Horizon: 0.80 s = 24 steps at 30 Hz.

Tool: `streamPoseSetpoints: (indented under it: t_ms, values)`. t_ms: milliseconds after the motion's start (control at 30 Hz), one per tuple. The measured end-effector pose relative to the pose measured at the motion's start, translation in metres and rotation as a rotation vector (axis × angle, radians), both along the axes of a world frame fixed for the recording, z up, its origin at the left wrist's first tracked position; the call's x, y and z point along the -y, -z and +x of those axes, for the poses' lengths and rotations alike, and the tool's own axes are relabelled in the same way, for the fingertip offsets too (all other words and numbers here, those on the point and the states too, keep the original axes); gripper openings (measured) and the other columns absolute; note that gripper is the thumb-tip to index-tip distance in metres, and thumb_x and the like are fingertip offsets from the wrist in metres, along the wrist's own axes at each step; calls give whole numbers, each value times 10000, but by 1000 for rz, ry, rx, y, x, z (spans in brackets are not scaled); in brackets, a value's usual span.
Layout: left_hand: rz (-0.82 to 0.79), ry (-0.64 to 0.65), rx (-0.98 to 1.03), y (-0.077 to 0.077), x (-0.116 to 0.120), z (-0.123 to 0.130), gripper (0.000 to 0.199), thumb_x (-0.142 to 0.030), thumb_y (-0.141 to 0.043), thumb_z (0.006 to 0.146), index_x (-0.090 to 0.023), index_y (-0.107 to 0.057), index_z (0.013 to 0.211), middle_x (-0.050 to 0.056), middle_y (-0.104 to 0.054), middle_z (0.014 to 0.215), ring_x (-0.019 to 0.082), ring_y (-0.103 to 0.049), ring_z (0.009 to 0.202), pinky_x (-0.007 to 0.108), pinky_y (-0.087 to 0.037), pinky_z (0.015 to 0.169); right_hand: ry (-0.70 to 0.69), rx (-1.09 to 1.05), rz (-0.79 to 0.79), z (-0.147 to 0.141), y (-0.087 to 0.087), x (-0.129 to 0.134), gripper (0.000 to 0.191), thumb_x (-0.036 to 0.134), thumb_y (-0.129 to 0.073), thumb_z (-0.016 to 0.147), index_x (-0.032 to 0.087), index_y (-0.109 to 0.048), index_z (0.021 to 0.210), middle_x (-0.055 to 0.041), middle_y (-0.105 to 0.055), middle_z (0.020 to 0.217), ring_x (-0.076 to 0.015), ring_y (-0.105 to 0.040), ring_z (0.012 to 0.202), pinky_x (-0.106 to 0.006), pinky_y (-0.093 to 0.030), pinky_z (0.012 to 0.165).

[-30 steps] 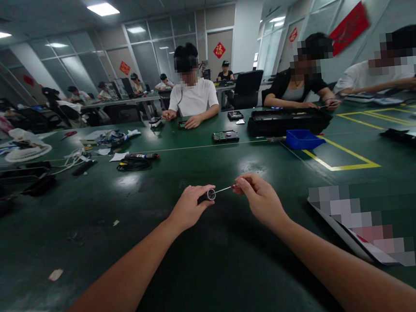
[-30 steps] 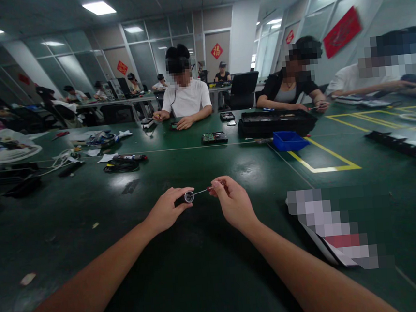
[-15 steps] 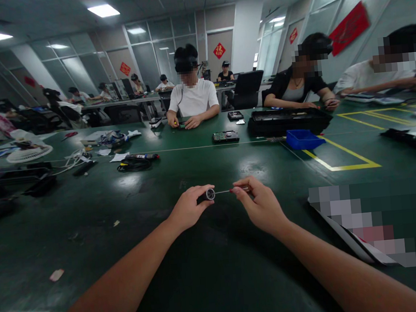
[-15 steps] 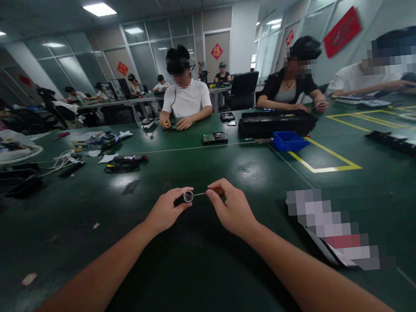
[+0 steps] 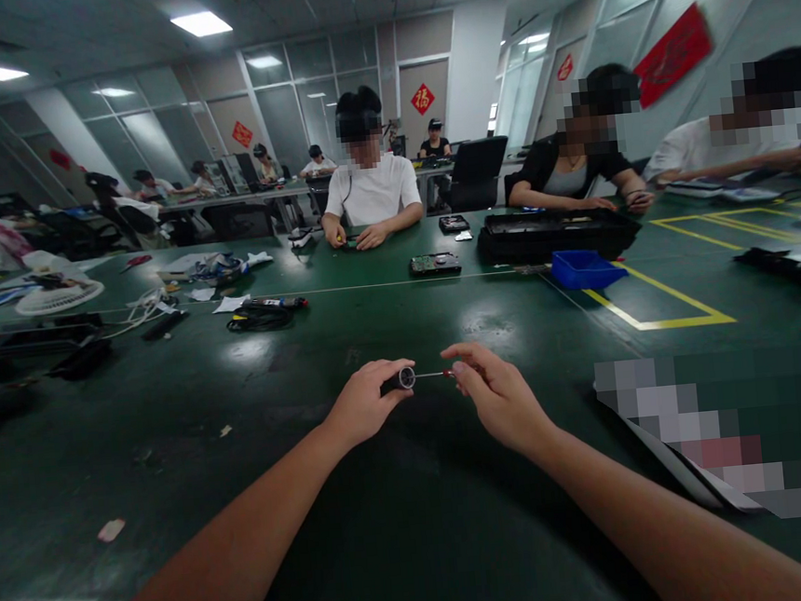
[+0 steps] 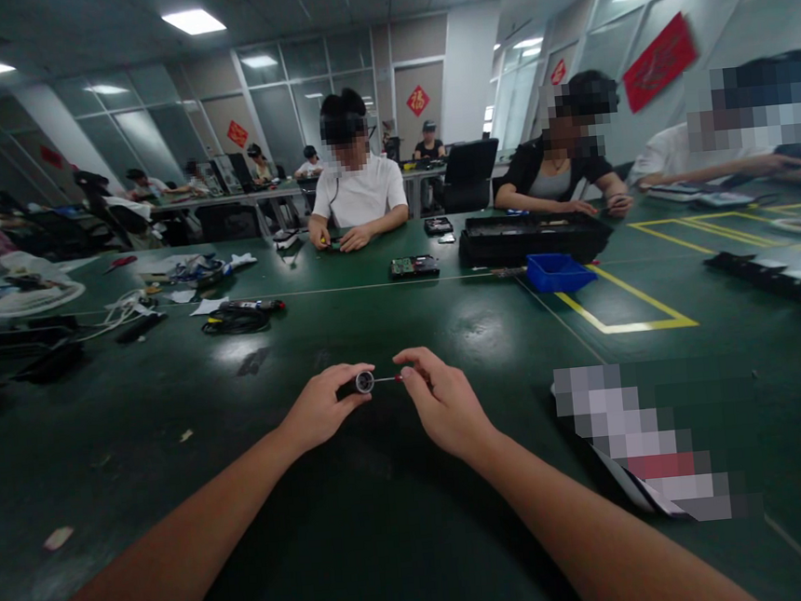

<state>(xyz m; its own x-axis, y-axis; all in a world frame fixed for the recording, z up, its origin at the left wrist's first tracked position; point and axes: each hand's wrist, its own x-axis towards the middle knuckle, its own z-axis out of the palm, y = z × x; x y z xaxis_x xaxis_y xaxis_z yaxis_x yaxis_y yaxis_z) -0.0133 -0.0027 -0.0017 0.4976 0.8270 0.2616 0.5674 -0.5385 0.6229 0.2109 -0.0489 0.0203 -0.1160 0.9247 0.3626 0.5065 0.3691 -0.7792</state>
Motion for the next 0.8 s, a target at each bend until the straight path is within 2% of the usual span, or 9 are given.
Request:
streamPoseSetpoints:
  t_ms: [67, 167, 367, 533, 633, 800]
  values:
    - [0, 4, 5, 0, -1, 0, 367, -237, -666, 920, -255, -631, 1285, 42, -675, 1229, 232, -607, 1151, 410, -447, 1046, -11, -9, 11, -1, 1, 1, 271, 359, -426, 999, 236, -667, 1010, -12, -667, 779, -176, -619, 692, -315, -448, 648]
    - [-22, 0, -2, 0, 0, 1, 373, -218, -666, 918, -256, -633, 1288, 36, -678, 1211, 225, -610, 1137, 399, -450, 1034, 38, -122, -9, -2, 2, 0, 224, 373, -494, 970, 230, -633, 1072, -20, -680, 818, -187, -637, 728, -323, -466, 664]
    - [-25, -5, 11, -1, 2, 2, 401, -215, -672, 918, -267, -617, 1311, 28, -673, 1217, 222, -604, 1145, 391, -455, 1027, 30, -557, -173, -1, 8, -13, 313, 496, -654, 866, 192, -689, 934, -42, -697, 822, -190, -650, 755, -366, -519, 773]
    - [108, 28, 17, -2, -1, -2, 420, -195, -637, 940, -289, -585, 1346, 22, -651, 1276, 207, -570, 1203, 391, -424, 1076, 23, -948, -359, 0, 13, -22, 375, 542, -793, 722, 192, -698, 820, -11, -651, 729, -158, -609, 689, -353, -541, 754]
    - [142, 13, -37, -2, -4, -5, 425, -211, -637, 944, -301, -577, 1355, 24, -659, 1263, 213, -576, 1179, 416, -422, 1070, 51, -989, -413, 0, 15, -25, 391, 543, -838, 666, 193, -680, 739, 5, -614, 665, -139, -566, 623, -345, -546, 715]
    - [100, 15, -100, 0, -4, -4, 418, -227, -655, 937, -289, -581, 1344, 16, -672, 1241, 217, -580, 1164, 438, -414, 1062, 109, -877, -273, 1, 18, -26, 396, 575, -785, 728, 206, -683, 826, -6, -655, 751, -157, -617, 688, -347, -541, 733]
